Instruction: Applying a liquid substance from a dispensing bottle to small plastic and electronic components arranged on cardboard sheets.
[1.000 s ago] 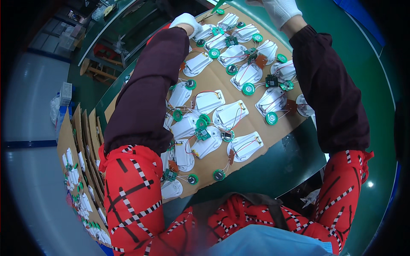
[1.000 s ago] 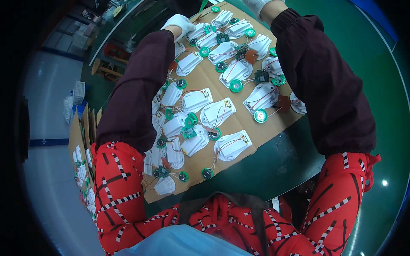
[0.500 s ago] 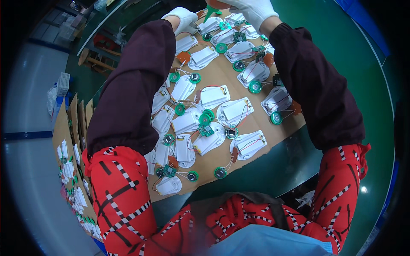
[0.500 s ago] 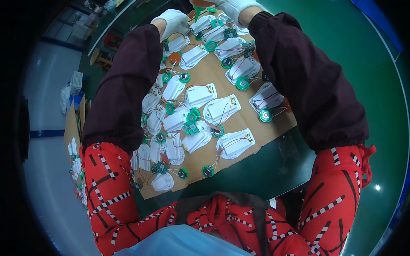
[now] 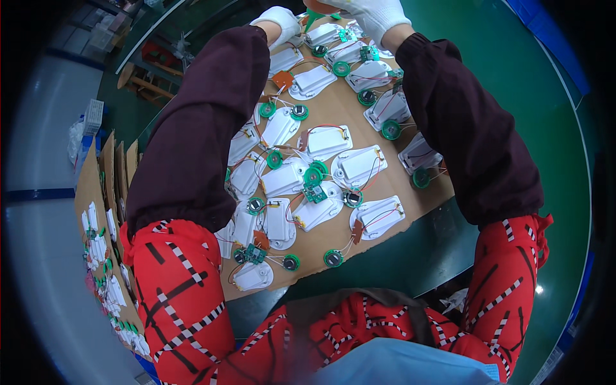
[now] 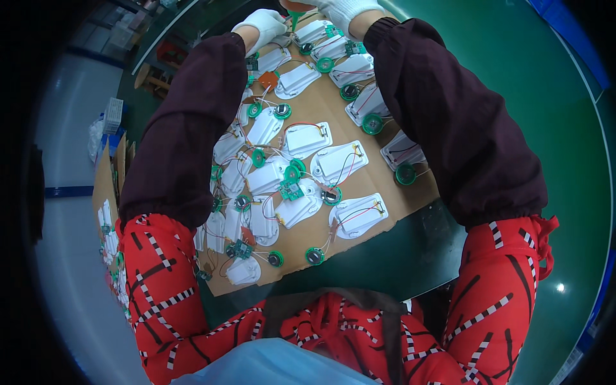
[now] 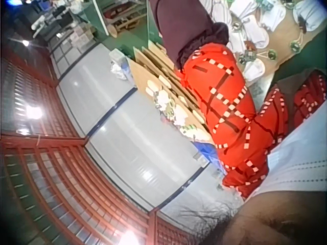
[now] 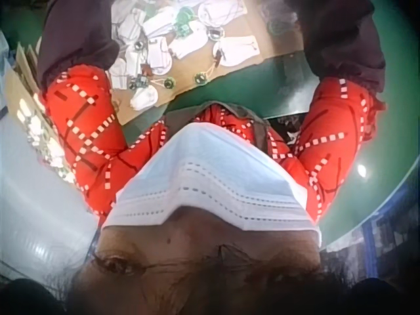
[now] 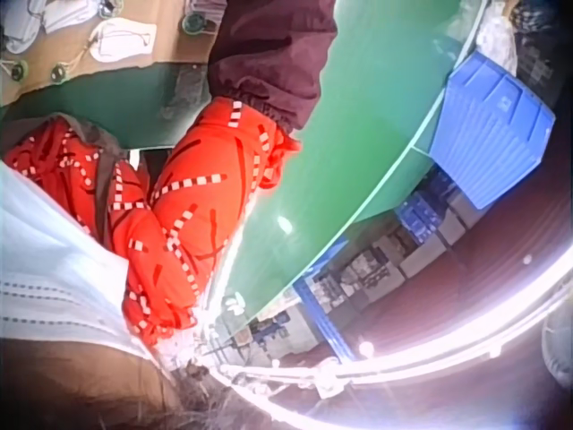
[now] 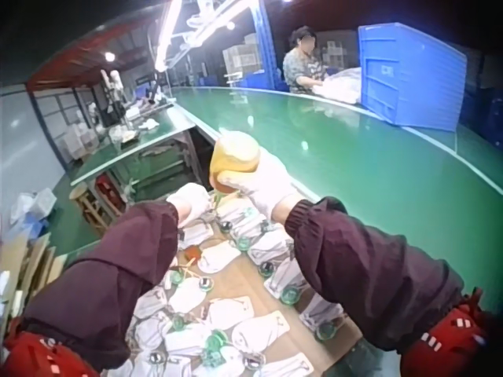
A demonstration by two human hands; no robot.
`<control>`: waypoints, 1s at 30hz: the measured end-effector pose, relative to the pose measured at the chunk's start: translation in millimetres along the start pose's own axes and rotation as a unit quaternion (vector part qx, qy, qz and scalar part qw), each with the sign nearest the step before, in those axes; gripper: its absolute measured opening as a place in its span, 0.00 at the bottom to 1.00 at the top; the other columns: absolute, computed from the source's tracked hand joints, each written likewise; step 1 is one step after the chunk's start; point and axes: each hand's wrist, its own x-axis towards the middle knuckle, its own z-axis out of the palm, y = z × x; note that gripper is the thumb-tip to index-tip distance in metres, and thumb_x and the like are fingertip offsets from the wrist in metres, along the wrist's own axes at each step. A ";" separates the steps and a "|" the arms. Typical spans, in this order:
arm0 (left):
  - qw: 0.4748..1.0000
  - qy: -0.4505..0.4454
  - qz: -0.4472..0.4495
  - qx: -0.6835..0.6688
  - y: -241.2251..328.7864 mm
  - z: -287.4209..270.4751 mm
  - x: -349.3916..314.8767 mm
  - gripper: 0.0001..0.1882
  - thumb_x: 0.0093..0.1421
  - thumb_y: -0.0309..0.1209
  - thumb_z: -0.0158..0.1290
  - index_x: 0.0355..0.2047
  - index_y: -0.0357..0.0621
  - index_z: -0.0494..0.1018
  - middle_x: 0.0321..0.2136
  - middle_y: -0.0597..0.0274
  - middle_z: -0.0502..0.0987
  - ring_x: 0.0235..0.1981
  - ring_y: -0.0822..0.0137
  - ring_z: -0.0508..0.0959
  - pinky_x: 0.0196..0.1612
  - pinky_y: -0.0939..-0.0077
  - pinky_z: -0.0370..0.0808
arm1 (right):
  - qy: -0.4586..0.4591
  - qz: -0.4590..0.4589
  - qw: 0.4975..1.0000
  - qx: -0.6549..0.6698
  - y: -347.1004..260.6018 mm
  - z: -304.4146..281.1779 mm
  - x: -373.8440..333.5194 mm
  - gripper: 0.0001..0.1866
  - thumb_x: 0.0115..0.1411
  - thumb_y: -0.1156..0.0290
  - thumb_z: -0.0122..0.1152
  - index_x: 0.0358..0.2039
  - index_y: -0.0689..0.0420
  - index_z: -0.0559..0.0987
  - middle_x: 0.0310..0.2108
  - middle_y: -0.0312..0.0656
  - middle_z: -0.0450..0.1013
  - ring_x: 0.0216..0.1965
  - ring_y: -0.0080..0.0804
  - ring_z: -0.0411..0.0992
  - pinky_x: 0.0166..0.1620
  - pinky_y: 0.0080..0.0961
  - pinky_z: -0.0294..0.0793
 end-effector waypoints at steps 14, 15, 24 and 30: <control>0.983 0.138 0.025 0.121 -13.0 9.0 2.0 0.12 0.47 0.37 0.52 0.24 0.43 0.79 0.26 0.48 0.77 0.31 0.51 0.78 0.35 0.68 0.74 | -0.012 0.010 1.000 -0.025 -1.4 3.4 -1.5 0.28 0.42 0.70 0.71 0.45 0.61 0.72 0.41 0.41 0.73 0.43 0.28 0.70 0.48 0.24 0.68; 0.983 0.138 0.025 0.121 -12.4 9.8 2.6 0.12 0.47 0.37 0.52 0.24 0.43 0.79 0.26 0.48 0.77 0.31 0.51 0.78 0.35 0.68 0.74 | -0.008 0.009 0.999 -0.030 -1.2 1.8 -1.9 0.28 0.42 0.70 0.71 0.45 0.61 0.71 0.41 0.42 0.73 0.43 0.28 0.70 0.48 0.24 0.68; 0.993 0.107 -0.030 0.039 -16.7 15.0 10.1 0.13 0.46 0.37 0.59 0.33 0.47 0.80 0.30 0.54 0.79 0.31 0.58 0.79 0.40 0.72 0.74 | -0.020 0.000 1.000 0.018 -0.3 -7.6 -5.5 0.29 0.43 0.70 0.71 0.47 0.60 0.71 0.42 0.40 0.73 0.43 0.26 0.70 0.48 0.23 0.68; 0.994 0.091 -0.035 0.051 -17.1 15.2 4.8 0.13 0.47 0.36 0.59 0.32 0.46 0.80 0.31 0.53 0.79 0.31 0.58 0.79 0.41 0.72 0.74 | -0.027 0.023 0.999 0.014 -6.6 -10.3 -9.6 0.27 0.44 0.70 0.71 0.46 0.60 0.73 0.40 0.39 0.74 0.41 0.25 0.71 0.46 0.23 0.69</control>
